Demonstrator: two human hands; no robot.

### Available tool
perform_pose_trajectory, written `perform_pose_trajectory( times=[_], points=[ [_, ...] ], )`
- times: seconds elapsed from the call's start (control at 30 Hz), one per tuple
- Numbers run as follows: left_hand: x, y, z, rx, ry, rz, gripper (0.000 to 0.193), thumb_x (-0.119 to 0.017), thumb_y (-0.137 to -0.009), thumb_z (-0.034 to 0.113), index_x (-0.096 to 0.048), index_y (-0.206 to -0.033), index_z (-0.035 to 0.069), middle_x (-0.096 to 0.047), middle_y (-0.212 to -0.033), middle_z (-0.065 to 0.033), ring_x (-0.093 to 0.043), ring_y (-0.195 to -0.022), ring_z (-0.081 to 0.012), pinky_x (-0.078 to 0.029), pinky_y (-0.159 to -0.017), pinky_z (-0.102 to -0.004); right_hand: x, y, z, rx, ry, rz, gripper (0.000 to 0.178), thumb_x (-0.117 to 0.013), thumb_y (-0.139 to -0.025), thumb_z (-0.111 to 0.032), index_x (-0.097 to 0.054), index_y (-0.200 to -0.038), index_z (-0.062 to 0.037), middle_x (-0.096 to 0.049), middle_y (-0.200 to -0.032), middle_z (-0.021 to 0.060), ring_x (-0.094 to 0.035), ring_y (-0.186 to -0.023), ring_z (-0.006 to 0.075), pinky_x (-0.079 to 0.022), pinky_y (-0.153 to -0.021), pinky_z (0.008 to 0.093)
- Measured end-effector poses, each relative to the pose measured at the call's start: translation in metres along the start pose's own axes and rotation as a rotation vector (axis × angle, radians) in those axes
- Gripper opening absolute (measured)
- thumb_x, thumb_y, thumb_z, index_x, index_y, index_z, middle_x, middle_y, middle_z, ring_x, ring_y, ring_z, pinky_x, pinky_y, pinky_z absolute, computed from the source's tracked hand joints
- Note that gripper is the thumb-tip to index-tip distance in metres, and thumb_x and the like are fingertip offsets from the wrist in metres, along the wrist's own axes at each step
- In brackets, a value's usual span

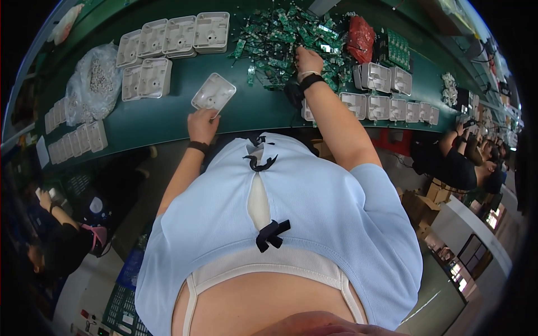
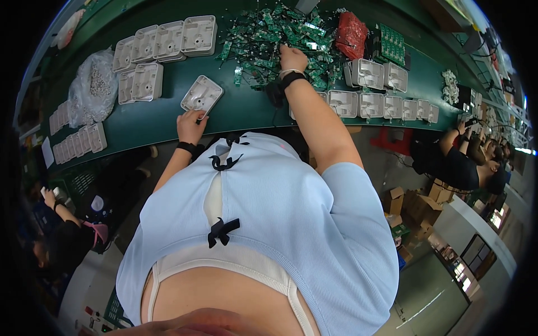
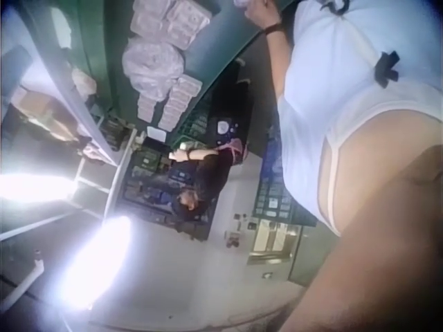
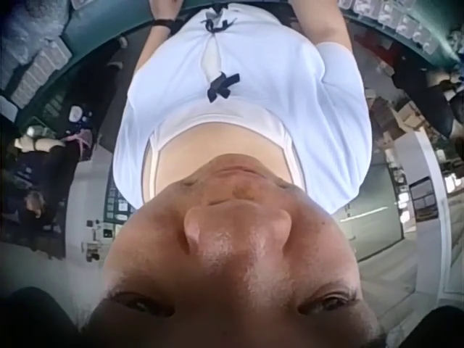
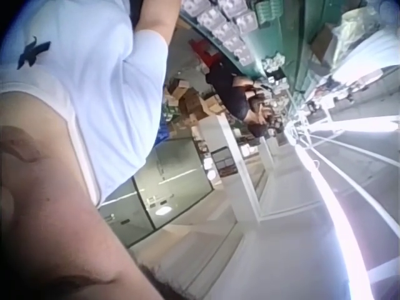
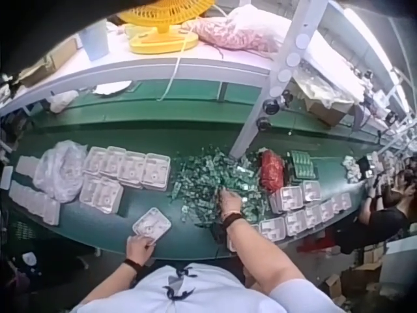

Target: The person picks up a plastic housing and a circuit board, threads a wire through the housing, and presses the board into place. They repeat this process for several units, setting completed assemblies aside and reaching for new components from the piles on the workbench.

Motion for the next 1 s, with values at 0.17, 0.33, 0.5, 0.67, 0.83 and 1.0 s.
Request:
perform_pose_trajectory(
  times=[0.17,0.33,0.5,0.67,0.83,1.0],
  points=[
    [0.012,0.002,0.004,-0.035,-0.019,0.069,0.063,-0.090,-0.069,0.019,-0.063,-0.126,0.011,-0.062,-0.123,-0.0151,-0.058,-0.116,-0.0368,-0.045,-0.100,-0.0465,0.018,-0.002,-0.031,0.349,0.204,0.223,0.027,-0.084,-0.083,-0.025,-0.070,-0.083,-0.0010,-0.067,-0.072,0.0059,-0.057,-0.053,0.0155,-0.043,-0.049,0.0313],
    [0.013,-0.002,-0.007,0.050,-0.064,0.099,0.107,-0.096,-0.062,0.021,-0.037,-0.150,0.007,-0.047,-0.143,-0.0221,-0.049,-0.131,-0.0414,-0.040,-0.111,-0.0496,0.012,-0.025,-0.019,-0.005,-0.143,0.157,0.030,-0.085,-0.082,-0.028,-0.070,-0.082,-0.0023,-0.067,-0.072,0.0062,-0.055,-0.052,0.0160,-0.042,-0.048,0.0319],
    [-0.001,-0.005,-0.027,0.130,0.054,0.040,0.116,-0.095,-0.062,0.021,-0.029,-0.154,0.001,-0.043,-0.148,-0.0251,-0.045,-0.136,-0.0450,-0.037,-0.115,-0.0517,0.003,-0.022,-0.028,-0.074,-0.036,-0.005,0.032,-0.085,-0.084,-0.029,-0.072,-0.086,-0.0002,-0.068,-0.072,0.0067,-0.056,-0.052,0.0166,-0.043,-0.049,0.0320],
    [0.006,0.002,-0.030,0.185,0.250,0.070,0.114,-0.094,-0.063,0.018,-0.028,-0.155,0.002,-0.043,-0.149,-0.0238,-0.046,-0.136,-0.0434,-0.039,-0.115,-0.0501,-0.002,-0.013,-0.043,-0.024,0.353,-0.009,0.033,-0.083,-0.087,-0.028,-0.074,-0.094,0.0031,-0.074,-0.081,0.0069,-0.060,-0.056,0.0167,-0.047,-0.054,0.0306],
    [0.017,0.008,-0.027,0.114,0.253,0.053,0.110,-0.090,-0.063,0.015,-0.030,-0.154,0.001,-0.042,-0.149,-0.0256,-0.045,-0.138,-0.0425,-0.040,-0.115,-0.0472,0.002,-0.009,-0.035,0.066,0.111,0.085,0.035,-0.077,-0.092,-0.032,-0.077,-0.104,0.0012,-0.078,-0.091,0.0068,-0.064,-0.064,0.0147,-0.050,-0.061,0.0287],
    [0.025,0.009,-0.024,0.020,0.419,0.008,0.112,-0.090,-0.063,0.012,-0.029,-0.156,0.004,-0.043,-0.149,-0.0202,-0.047,-0.139,-0.0343,-0.042,-0.115,-0.0440,0.033,0.009,-0.062,0.396,0.163,0.067,0.032,-0.069,-0.099,-0.033,-0.078,-0.097,-0.0021,-0.077,-0.086,0.0070,-0.068,-0.073,0.0208,-0.054,-0.071,0.0360]
  ],
)
Point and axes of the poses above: each hand's wrist, its own y-axis away from the middle knuckle, its own x-axis out of the back of the hand, z = x × y, the point moved 8 cm from there along -y, towards the middle knuckle
